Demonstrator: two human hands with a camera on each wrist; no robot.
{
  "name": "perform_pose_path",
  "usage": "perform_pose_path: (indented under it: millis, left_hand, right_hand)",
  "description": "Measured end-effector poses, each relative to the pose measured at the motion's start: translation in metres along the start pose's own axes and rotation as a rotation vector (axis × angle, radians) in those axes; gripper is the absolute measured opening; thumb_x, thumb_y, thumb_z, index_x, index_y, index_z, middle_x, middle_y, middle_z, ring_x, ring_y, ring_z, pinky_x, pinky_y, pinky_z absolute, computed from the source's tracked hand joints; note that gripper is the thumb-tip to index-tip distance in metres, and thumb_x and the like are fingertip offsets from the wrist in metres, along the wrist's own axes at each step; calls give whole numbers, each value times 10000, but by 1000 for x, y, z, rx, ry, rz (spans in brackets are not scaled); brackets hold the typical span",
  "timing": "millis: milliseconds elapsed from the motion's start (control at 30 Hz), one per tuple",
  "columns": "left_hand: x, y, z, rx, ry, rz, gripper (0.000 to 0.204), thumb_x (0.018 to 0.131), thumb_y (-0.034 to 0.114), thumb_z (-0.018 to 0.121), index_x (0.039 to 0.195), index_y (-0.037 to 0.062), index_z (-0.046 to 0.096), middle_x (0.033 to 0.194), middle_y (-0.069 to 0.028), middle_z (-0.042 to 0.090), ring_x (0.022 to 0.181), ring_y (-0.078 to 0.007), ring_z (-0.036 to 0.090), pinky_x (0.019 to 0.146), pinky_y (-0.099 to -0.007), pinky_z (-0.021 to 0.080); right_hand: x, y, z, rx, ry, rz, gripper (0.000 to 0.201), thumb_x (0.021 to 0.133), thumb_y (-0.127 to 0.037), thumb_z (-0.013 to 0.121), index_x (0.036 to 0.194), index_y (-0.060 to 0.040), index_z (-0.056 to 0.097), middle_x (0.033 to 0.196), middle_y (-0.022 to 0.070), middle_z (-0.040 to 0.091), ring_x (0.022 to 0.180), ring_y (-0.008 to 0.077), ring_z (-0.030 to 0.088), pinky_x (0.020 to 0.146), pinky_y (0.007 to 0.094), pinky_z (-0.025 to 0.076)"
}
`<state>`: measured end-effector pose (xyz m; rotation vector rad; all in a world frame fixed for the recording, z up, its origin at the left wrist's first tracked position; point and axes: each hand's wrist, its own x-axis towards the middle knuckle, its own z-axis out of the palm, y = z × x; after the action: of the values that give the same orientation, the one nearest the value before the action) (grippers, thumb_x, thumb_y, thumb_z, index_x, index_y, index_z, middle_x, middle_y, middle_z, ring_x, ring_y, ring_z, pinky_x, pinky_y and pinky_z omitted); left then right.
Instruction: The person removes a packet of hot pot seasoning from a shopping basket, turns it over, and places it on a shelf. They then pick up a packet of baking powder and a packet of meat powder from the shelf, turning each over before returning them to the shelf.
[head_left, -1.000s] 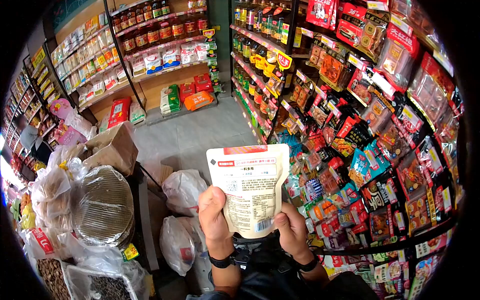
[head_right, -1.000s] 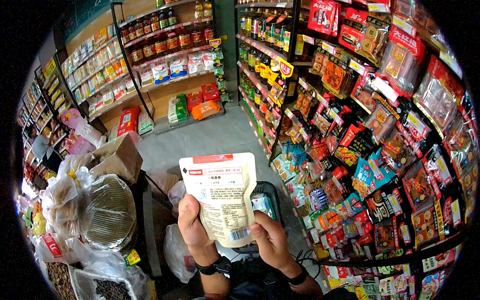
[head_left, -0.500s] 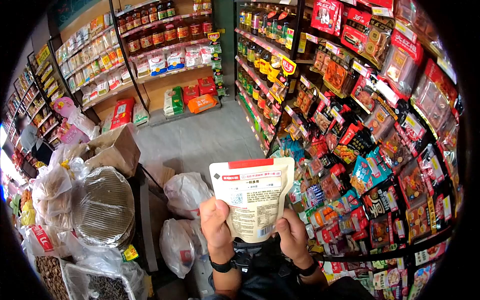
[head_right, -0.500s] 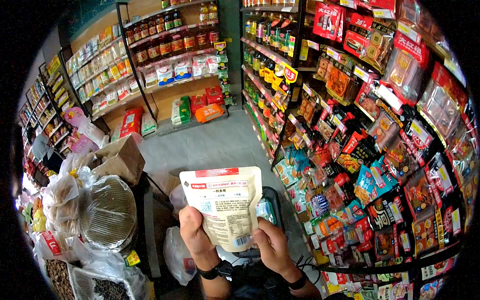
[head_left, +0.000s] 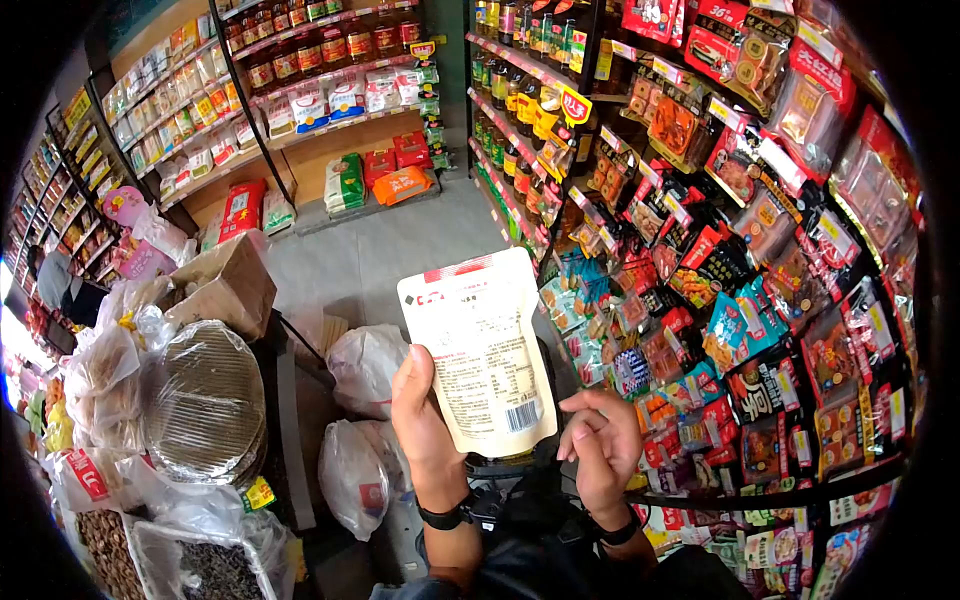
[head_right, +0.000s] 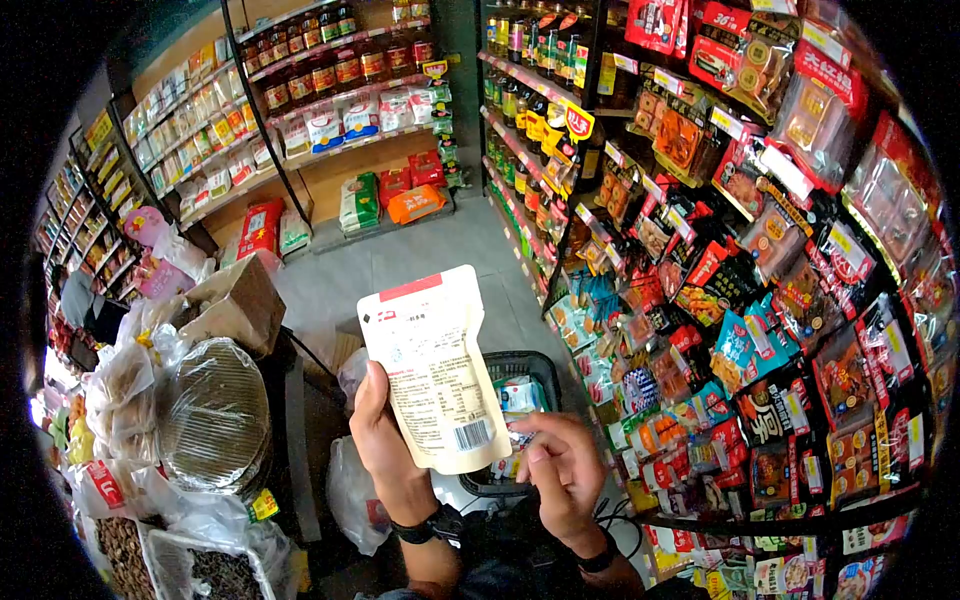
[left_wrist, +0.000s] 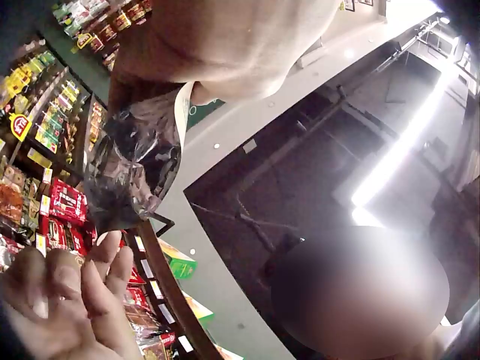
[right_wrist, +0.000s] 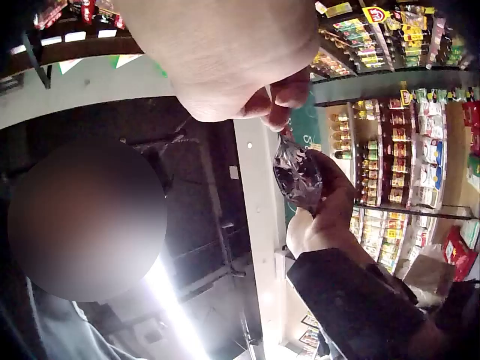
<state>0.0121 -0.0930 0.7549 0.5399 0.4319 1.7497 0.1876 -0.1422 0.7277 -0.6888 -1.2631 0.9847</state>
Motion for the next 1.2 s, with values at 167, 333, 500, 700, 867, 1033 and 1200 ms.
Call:
perform_pose_path:
  millis: [167,333,500,700,867,1033,1200]
  left_hand:
    - [1,-3,3,-38,13,-20,403,1039,263,379,1219,-72,515,1161,-181,643,963,-222,679,821,-327,553]
    - [-2,-6,3,-57,-18,-30,403,1040,262,377,1229,-67,512,1170,-179,641,965,-223,678,825,-326,551]
    - [-3,-2,5,-71,-7,-2,401,1040,264,376,1230,-62,514,1170,-177,640,978,-221,673,834,-325,546]
    - [-9,-2,3,0,1,34,410,1040,276,375,1253,-54,491,1173,-178,630,991,-233,664,865,-342,536]
    - [-8,1,-1,-38,-59,-3,406,1041,273,361,1284,-36,463,1200,-180,613,1020,-248,652,887,-361,527]
    - [-9,-2,-3,-119,-111,-108,408,1027,295,390,1262,-25,485,1188,-176,619,1048,-267,635,919,-383,505]
    - [-12,-10,3,-14,-124,-133,439,998,319,448,1227,-49,514,1135,-166,637,1006,-219,637,901,-335,495]
  right_hand:
    - [-5,-16,5,-260,-19,-13,208,916,13,522,1109,25,598,1137,167,619,750,161,623,662,277,530]
    - [-4,-14,3,-448,-68,-230,252,872,43,551,1116,8,604,1092,157,650,913,263,659,781,330,543]
    - [4,-16,1,-573,-207,-399,306,829,92,583,1123,19,547,1139,192,587,710,143,592,546,221,503]
    - [7,2,15,-830,-218,-509,596,747,66,704,1286,-125,538,1292,165,435,771,175,596,659,300,519]
    - [7,2,16,-855,-264,-456,671,707,51,741,1313,-148,533,1276,145,436,783,175,563,659,290,495]
    - [7,-1,20,-879,-273,-409,662,683,32,755,1293,-144,566,1280,126,449,838,196,560,676,292,494]
    - [11,0,20,-899,-231,-475,655,681,35,753,1287,-144,579,1294,131,454,889,212,569,692,292,510]
